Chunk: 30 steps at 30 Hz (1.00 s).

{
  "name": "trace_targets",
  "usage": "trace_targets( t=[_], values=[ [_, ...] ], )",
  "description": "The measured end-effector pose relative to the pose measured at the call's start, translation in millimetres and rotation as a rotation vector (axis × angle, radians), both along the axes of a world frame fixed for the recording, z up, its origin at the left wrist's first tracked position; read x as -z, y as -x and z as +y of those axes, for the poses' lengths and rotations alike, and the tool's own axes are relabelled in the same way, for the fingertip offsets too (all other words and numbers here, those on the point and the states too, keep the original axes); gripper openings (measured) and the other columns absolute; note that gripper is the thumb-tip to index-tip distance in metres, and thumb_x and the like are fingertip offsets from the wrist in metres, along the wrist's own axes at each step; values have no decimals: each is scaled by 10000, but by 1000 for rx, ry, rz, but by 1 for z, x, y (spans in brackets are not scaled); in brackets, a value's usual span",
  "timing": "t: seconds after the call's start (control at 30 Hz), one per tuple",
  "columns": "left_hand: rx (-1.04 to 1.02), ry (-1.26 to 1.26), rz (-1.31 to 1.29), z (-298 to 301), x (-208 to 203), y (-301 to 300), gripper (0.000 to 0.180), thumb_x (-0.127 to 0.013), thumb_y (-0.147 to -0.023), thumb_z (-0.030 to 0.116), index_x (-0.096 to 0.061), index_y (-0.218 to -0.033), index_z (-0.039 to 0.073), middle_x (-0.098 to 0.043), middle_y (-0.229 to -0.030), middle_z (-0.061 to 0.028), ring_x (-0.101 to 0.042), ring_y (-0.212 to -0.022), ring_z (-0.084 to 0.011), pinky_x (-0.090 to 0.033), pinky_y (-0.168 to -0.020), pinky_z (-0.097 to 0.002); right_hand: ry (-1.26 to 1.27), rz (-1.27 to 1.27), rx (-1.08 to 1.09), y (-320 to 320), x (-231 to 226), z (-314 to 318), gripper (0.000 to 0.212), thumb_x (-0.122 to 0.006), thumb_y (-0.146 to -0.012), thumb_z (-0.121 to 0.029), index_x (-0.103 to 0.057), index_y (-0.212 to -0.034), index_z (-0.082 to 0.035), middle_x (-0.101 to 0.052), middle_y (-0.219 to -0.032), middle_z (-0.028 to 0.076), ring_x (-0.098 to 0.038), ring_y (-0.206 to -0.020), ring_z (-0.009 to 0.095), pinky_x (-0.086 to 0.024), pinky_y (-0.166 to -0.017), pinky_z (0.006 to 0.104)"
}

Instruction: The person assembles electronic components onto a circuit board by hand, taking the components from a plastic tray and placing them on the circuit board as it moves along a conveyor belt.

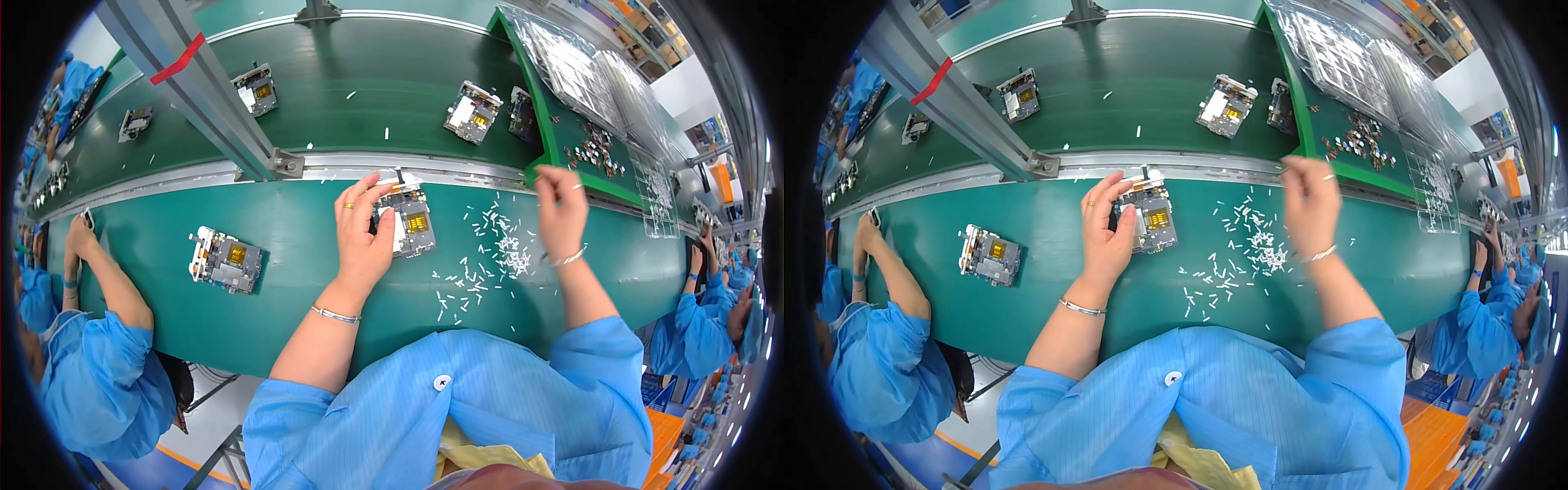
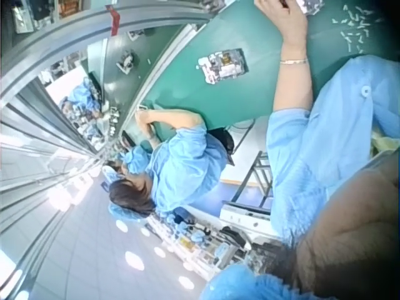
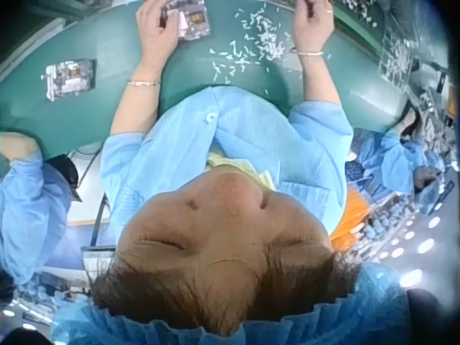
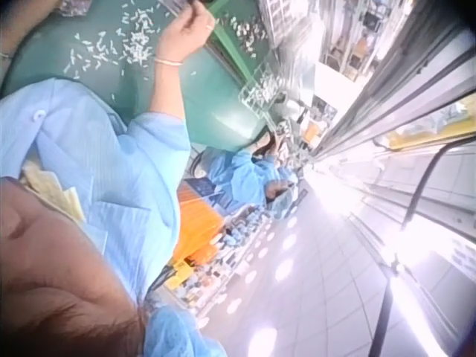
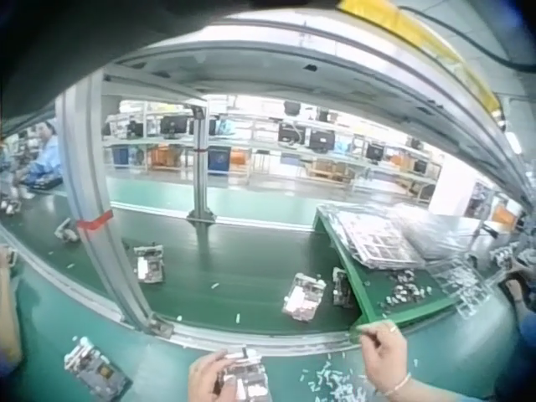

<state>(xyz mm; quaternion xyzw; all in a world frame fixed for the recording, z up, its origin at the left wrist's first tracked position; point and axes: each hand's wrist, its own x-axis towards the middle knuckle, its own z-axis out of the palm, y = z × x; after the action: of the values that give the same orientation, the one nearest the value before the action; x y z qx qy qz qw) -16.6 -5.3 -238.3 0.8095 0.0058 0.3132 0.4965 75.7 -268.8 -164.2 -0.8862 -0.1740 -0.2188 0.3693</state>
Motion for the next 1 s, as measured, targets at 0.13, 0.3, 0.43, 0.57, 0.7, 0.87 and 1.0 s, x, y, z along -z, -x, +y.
trace_targets(
  t=[0.13, 0.3, 0.43, 0.57, 0.7, 0.87, 1.0],
  values=[
    [-26, 0, -15, -4, -2, 0, 325, -617, -800, 40, -606, -1125, 66, -562, -1248, -115, -467, -1155, -311, -363, -1005, -404, 176, -191, 198, -63, -1, -56, 116, -652, -825, -46, -687, -935, -54, -635, -913, 121, -594, -887, 268, -474, -790, 356],
    [-61, -2, -38, -1, -8, 5, 287, -630, -800, 52, -619, -1087, 62, -579, -1197, -108, -480, -1102, -292, -385, -967, -392, 507, -208, 208, -83, -6, -58, 146, -698, -786, -118, -719, -928, -93, -637, -896, 88, -577, -886, 293, -463, -769, 400],
    [-62, 42, -53, -1, -13, 3, 257, -629, -812, 69, -625, -1069, 60, -587, -1163, -106, -474, -1105, -291, -382, -961, -394, 468, -332, 116, -93, -15, -58, 111, -687, -778, -90, -700, -888, -79, -634, -870, 101, -577, -850, 306, -461, -747, 409],
    [-96, 51, -118, -1, -25, 14, 262, -671, -787, 40, -626, -1045, 52, -593, -1107, -104, -551, -934, -255, -464, -795, -324, -4, 92, -71, -46, -38, -1, 97, -606, -866, -43, -668, -941, -47, -620, -903, 51, -584, -871, 178, -457, -788, 312],
    [196, 110, -129, -10, -36, 29, 185, -739, -759, 45, -652, -922, 32, -628, -872, -69, -560, -650, -162, -450, -577, -256, -401, 622, -674, 23, -22, 59, 118, -567, -904, -29, -658, -976, -55, -567, -1163, 28, -529, -1012, 123, -418, -898, 279],
    [394, 488, 5, -20, -35, 32, 128, -719, -803, 70, -643, -894, 23, -597, -788, -29, -512, -599, -100, -408, -527, -247, -1011, 1062, -827, 63, 7, 101, 101, -588, -940, -136, -628, -1015, -82, -520, -1249, 51, -499, -1115, 167, -410, -939, 332],
    [392, 598, 84, -16, -34, 33, 101, -705, -820, 65, -631, -875, 24, -568, -744, -19, -493, -585, -92, -392, -507, -244, -1002, 1113, -761, 59, 15, 100, 99, -612, -919, -108, -615, -1012, -75, -554, -1167, 51, -514, -1085, 158, -420, -919, 318]
  ],
)
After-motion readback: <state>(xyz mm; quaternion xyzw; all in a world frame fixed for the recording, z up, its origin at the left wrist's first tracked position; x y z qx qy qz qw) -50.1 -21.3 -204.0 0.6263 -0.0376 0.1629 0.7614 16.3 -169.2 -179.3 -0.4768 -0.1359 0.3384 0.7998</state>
